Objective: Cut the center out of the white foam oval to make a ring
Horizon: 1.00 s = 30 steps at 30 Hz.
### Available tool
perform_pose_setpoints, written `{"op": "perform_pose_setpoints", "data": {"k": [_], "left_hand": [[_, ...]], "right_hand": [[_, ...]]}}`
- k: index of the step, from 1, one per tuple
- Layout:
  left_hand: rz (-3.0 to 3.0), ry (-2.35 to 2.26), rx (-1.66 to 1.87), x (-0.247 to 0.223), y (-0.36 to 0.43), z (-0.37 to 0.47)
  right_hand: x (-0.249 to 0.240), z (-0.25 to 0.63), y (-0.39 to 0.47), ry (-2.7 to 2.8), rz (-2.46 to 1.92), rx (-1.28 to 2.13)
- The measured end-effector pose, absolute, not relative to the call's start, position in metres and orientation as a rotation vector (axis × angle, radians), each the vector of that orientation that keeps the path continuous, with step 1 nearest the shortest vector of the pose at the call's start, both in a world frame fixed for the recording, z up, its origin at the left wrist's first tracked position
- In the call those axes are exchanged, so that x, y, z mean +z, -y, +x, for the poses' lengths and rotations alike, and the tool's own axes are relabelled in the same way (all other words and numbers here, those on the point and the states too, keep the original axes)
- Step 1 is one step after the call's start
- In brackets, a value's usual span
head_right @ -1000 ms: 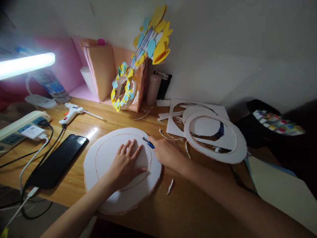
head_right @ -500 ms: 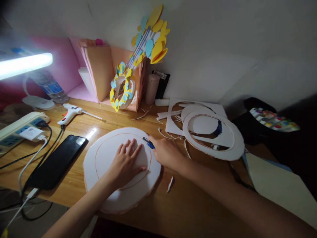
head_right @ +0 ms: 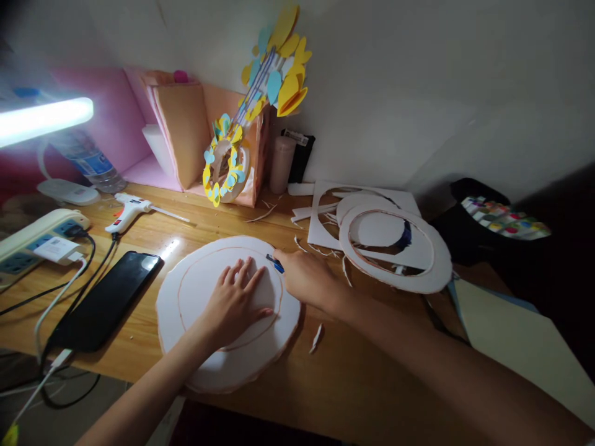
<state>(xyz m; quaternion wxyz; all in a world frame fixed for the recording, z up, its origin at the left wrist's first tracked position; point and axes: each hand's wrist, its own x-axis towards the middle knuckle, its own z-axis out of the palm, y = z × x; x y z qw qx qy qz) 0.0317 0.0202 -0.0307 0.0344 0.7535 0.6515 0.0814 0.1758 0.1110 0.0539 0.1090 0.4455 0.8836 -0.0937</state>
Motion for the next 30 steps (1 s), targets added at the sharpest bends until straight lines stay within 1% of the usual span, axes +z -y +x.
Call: {"op": "perform_pose_setpoints", "data": {"k": [7, 15, 20, 27, 30], "left_hand": [[2.277, -1.995, 0.157, -0.024, -0.022, 0.035], [2.279, -2.004, 0.169, -0.025, -0.022, 0.035], [2.259, -2.006, 0.121, -0.021, -0.023, 0.035], [2.282, -2.004, 0.089, -0.021, -0.025, 0.034], [2.291, -2.006, 0.087, -0.022, -0.024, 0.036]], "right_hand": [[0.053, 0.177, -0.110, -2.586, 1.236, -0.127], [0.062, 0.174, -0.112, -2.560, 1.225, -0.159], [0.071, 0.174, -0.104, -2.538, 1.202, -0.123], [0.067, 0.179, -0.101, -2.558, 1.242, -0.110], [0.066, 0.187, -0.101, -2.566, 1.224, -0.165]]}}
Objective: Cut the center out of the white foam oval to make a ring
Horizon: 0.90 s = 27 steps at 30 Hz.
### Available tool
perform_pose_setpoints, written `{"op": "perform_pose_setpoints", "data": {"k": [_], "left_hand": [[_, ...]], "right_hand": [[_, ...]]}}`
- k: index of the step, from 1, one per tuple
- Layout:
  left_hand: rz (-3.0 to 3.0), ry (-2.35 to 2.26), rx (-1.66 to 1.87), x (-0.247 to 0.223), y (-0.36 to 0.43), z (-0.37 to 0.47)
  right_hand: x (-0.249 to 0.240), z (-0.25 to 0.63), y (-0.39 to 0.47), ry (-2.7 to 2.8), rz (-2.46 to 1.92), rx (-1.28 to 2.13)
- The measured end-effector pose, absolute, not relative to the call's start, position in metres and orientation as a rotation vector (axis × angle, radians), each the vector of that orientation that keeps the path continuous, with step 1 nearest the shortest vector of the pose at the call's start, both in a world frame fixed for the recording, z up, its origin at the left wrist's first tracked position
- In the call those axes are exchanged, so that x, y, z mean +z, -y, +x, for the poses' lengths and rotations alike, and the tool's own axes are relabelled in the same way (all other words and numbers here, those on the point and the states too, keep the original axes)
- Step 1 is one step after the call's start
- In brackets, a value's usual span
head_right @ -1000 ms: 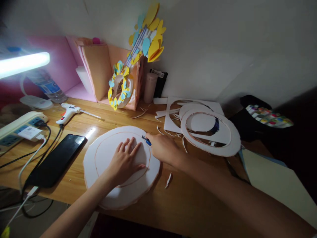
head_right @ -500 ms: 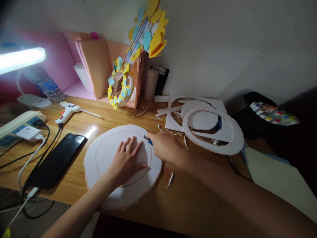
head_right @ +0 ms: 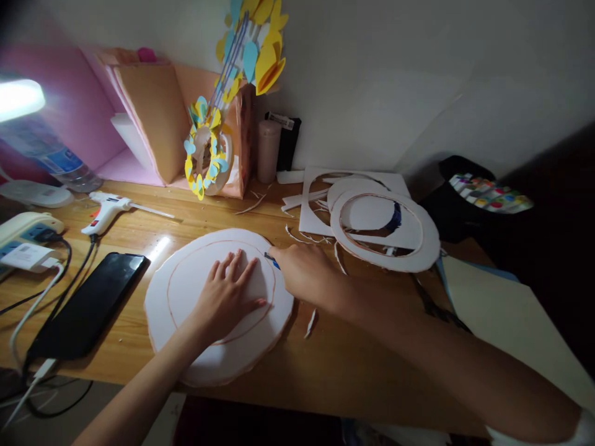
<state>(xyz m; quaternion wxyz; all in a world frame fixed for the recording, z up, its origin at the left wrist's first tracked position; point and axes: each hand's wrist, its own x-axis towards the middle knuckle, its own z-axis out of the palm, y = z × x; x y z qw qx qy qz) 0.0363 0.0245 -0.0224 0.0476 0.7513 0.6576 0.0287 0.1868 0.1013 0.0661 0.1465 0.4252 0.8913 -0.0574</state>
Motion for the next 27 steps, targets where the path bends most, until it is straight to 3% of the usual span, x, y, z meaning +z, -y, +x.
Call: {"op": "perform_pose_setpoints", "data": {"k": [8, 13, 20, 23, 27], "left_hand": [[2.287, -1.938, 0.150, -0.007, -0.025, 0.011], [2.091, -2.367, 0.107, 0.000, -0.025, -0.044], [2.007, -2.410, 0.077, -0.005, -0.008, -0.036], [2.141, -2.277, 0.191, 0.000, -0.010, -0.003], [2.395, -1.758, 0.159, -0.001, -0.023, 0.042]], "right_hand": [[0.058, 0.201, -0.103, -2.560, 1.278, -0.299], [0.063, 0.217, -0.112, -2.642, 1.155, -0.302], [0.064, 0.239, -0.117, -2.676, 1.106, -0.384], [0.061, 0.242, -0.115, -2.674, 1.122, -0.389], [0.060, 0.241, -0.111, -2.682, 1.136, -0.318]]}}
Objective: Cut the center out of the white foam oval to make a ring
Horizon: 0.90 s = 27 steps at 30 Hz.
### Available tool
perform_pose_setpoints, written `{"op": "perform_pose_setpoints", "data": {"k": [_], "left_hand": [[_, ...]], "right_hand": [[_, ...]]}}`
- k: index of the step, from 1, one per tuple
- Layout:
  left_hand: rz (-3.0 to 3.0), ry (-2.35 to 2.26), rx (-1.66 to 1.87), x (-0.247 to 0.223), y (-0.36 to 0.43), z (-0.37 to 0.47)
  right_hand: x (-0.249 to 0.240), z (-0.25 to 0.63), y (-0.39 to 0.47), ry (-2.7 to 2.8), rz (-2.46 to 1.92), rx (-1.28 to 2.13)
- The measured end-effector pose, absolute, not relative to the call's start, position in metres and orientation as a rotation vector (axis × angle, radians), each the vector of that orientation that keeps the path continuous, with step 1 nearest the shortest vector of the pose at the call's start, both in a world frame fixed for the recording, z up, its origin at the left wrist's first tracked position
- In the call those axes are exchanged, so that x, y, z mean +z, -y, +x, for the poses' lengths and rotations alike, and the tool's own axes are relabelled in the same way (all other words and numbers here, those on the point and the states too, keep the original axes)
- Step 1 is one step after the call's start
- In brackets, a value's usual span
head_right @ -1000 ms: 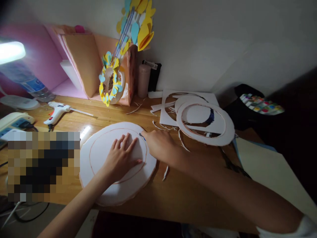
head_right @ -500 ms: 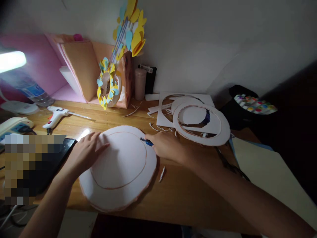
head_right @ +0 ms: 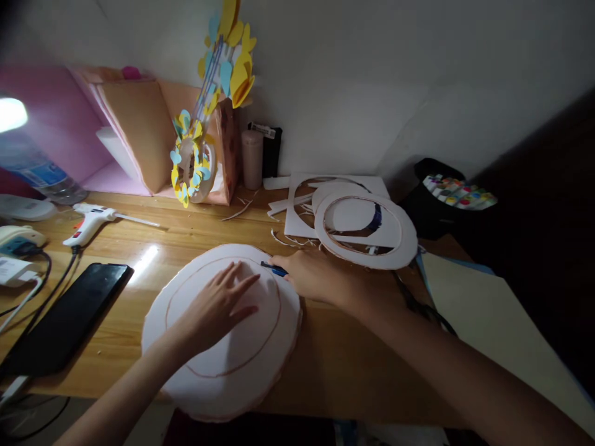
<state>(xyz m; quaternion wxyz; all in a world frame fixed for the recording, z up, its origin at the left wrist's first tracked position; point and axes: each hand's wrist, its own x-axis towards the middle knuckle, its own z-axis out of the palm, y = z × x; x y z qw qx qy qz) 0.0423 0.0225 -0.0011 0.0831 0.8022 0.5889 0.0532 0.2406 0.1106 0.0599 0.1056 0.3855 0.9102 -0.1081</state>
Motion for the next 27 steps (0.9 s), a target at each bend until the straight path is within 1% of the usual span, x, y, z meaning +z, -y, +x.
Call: {"op": "perform_pose_setpoints", "data": {"k": [3, 8, 11, 16, 21, 25, 27], "left_hand": [[2.399, -1.769, 0.054, -0.006, -0.028, 0.062], [2.380, -1.862, -0.010, -0.008, -0.028, 0.068], [2.377, -1.847, -0.019, -0.007, -0.027, 0.068], [2.384, -1.867, 0.012, -0.009, -0.027, 0.068], [2.390, -1.863, 0.017, -0.010, -0.028, 0.068], [2.362, -1.867, -0.017, -0.008, -0.028, 0.069], [2.354, -1.874, -0.029, -0.007, -0.028, 0.069]], "right_hand": [[0.064, 0.236, -0.106, -2.635, 1.162, -0.269], [0.073, 0.233, -0.099, -2.511, 1.183, -0.262], [0.068, 0.236, -0.097, -2.534, 1.186, -0.267], [0.056, 0.241, -0.094, -2.593, 1.136, -0.129], [0.059, 0.239, -0.093, -2.557, 1.173, -0.174], [0.059, 0.236, -0.089, -2.554, 1.194, -0.093], [0.060, 0.237, -0.087, -2.547, 1.205, -0.107]]}}
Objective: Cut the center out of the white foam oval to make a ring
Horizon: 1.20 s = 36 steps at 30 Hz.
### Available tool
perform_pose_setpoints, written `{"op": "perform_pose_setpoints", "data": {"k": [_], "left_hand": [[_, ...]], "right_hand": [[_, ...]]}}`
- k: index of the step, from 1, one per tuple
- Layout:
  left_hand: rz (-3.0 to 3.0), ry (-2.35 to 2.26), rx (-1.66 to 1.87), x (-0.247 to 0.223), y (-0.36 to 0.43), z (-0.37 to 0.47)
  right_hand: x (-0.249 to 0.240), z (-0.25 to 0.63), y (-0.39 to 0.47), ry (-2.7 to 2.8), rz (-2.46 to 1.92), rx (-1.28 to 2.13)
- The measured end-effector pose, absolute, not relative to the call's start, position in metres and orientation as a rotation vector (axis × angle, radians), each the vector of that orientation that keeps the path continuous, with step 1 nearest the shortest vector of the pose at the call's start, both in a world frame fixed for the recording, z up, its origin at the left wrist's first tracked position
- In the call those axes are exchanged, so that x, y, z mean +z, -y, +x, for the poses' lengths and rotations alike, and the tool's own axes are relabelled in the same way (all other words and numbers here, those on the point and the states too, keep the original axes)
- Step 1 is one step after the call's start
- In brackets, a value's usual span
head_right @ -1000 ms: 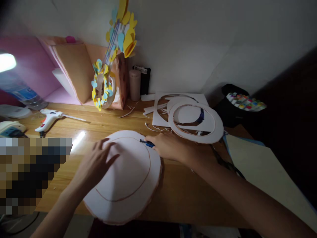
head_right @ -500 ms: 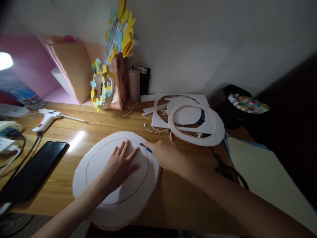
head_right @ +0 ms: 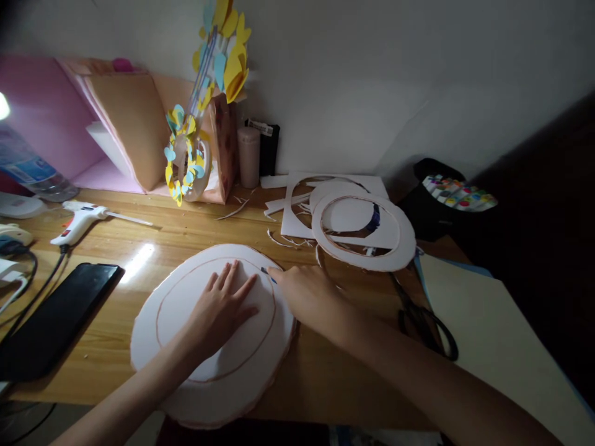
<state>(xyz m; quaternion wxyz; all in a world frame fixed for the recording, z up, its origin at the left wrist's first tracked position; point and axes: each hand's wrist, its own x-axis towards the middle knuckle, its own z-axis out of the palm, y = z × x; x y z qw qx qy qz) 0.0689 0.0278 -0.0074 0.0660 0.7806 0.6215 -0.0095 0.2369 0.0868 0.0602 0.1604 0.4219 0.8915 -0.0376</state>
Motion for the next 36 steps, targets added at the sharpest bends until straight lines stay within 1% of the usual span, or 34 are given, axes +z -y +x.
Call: {"op": "perform_pose_setpoints", "data": {"k": [3, 12, 21, 27, 31, 36], "left_hand": [[2.359, -1.875, -0.027, -0.007, -0.027, 0.069], [2.401, -1.874, -0.017, -0.011, -0.027, 0.068], [2.397, -1.870, -0.054, -0.011, -0.028, 0.069], [2.395, -1.860, -0.062, -0.009, -0.028, 0.069], [2.389, -1.862, -0.051, -0.010, -0.028, 0.068], [2.380, -1.872, -0.034, -0.012, -0.029, 0.068]], "right_hand": [[0.062, 0.239, -0.084, -2.528, 1.270, -0.162], [0.056, 0.246, -0.078, -2.507, 1.307, -0.117], [0.058, 0.260, -0.075, -2.490, 1.433, -0.248], [0.055, 0.259, -0.078, -2.520, 1.432, -0.310], [0.053, 0.258, -0.080, -2.514, 1.410, -0.291], [0.054, 0.251, -0.081, -2.477, 1.348, -0.165]]}}
